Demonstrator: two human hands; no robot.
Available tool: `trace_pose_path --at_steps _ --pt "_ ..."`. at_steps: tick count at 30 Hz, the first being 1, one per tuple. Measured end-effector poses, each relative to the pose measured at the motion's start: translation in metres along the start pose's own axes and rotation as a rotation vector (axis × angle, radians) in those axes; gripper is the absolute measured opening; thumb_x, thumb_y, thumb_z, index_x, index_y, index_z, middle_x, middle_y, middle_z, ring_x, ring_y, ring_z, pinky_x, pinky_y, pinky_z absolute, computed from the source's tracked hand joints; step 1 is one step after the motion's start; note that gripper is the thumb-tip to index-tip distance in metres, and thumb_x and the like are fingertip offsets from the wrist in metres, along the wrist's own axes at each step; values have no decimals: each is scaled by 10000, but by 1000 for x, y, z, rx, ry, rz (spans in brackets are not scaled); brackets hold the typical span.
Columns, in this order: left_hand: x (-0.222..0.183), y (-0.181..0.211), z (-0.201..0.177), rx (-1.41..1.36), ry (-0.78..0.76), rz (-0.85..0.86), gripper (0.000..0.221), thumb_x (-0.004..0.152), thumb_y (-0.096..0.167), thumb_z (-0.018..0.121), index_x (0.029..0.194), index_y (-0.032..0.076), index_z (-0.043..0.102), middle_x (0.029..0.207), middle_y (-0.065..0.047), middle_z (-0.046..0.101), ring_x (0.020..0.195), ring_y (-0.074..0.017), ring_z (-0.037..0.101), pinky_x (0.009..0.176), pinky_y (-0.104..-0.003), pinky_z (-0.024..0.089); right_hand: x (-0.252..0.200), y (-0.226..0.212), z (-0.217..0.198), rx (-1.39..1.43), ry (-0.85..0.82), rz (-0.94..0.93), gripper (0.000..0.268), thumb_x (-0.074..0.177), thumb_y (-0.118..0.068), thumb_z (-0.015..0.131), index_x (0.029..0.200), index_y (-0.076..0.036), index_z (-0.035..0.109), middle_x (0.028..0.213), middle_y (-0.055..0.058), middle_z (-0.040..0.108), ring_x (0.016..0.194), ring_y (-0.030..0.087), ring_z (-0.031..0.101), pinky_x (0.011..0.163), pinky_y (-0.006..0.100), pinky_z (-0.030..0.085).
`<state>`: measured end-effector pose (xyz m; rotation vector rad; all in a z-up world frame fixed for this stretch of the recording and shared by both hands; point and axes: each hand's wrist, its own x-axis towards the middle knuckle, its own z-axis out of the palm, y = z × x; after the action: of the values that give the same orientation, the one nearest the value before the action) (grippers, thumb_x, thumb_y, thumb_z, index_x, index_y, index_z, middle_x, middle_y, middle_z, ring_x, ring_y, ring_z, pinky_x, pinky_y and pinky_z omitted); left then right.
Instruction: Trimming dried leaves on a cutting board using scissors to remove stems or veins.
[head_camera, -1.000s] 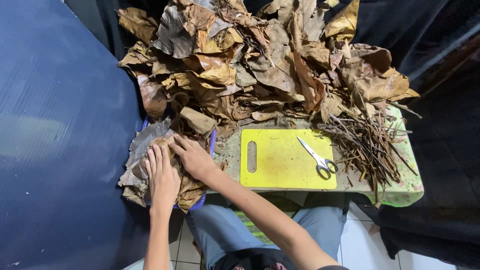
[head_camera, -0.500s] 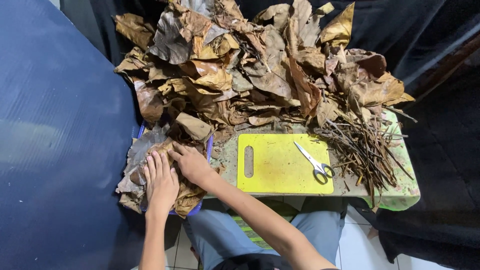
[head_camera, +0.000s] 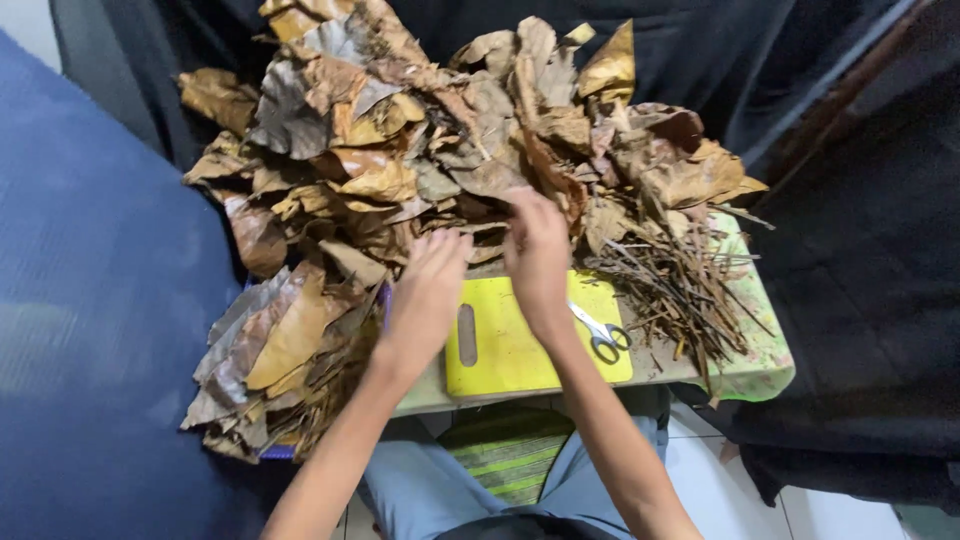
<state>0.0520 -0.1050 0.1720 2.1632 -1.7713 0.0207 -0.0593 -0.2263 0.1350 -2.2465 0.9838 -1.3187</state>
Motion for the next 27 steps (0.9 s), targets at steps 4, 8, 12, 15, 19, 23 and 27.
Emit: trace_pose_path --at_steps 4,8,12,15,19,23,27 --pt "75 29 62 -75 71 113 752 880 -215 403 1556 113 373 1604 -133 371 1515 -253 285 1270 -417 166 14 48 -12 -149 113 79 586 847 -66 765 1395 -39 558 1302 195 531 1226 394 565 1058 475 474" --pt "126 34 141 171 364 343 640 917 -45 581 1528 58 418 1590 -216 365 1486 -381 345 1210 -504 330 15 80 1 -155 -24 219 661 883 -59 713 1474 10 425 1263 264 509 1202 490 547 1007 557 460" --pt "154 31 174 343 463 367 570 930 13 564 1489 49 460 1541 -210 441 1461 -369 389 1208 -502 322 19 113 20 -24 8 200 519 920 -56 640 1408 -66 464 1182 163 536 1111 438 611 912 523 530" --pt "152 31 164 332 493 391 518 917 27 575 1432 19 513 1519 -221 460 1458 -373 384 1223 -512 289 20 134 31 20 -1 208 441 892 -83 683 1301 -110 518 1139 132 544 1106 415 617 920 517 522" --pt "145 34 148 239 572 434 510 883 -34 604 1389 6 550 1503 -222 481 1460 -389 381 1227 -535 294 18 93 4 68 68 135 352 889 -3 642 1220 -78 551 1034 129 540 1015 419 635 832 478 557" --pt "108 43 125 64 606 430 429 926 -59 578 1349 11 590 1484 -206 515 1449 -379 406 1231 -553 283 -7 66 -18 7 54 27 335 918 31 634 1221 -90 555 1045 74 516 998 334 656 787 408 583" --pt "37 41 122 -91 519 360 410 957 -7 560 1365 27 577 1457 -189 545 1434 -378 433 1224 -569 286 -57 36 -37 -44 -117 34 358 920 8 614 1240 -129 533 1032 71 491 938 361 683 735 447 625"
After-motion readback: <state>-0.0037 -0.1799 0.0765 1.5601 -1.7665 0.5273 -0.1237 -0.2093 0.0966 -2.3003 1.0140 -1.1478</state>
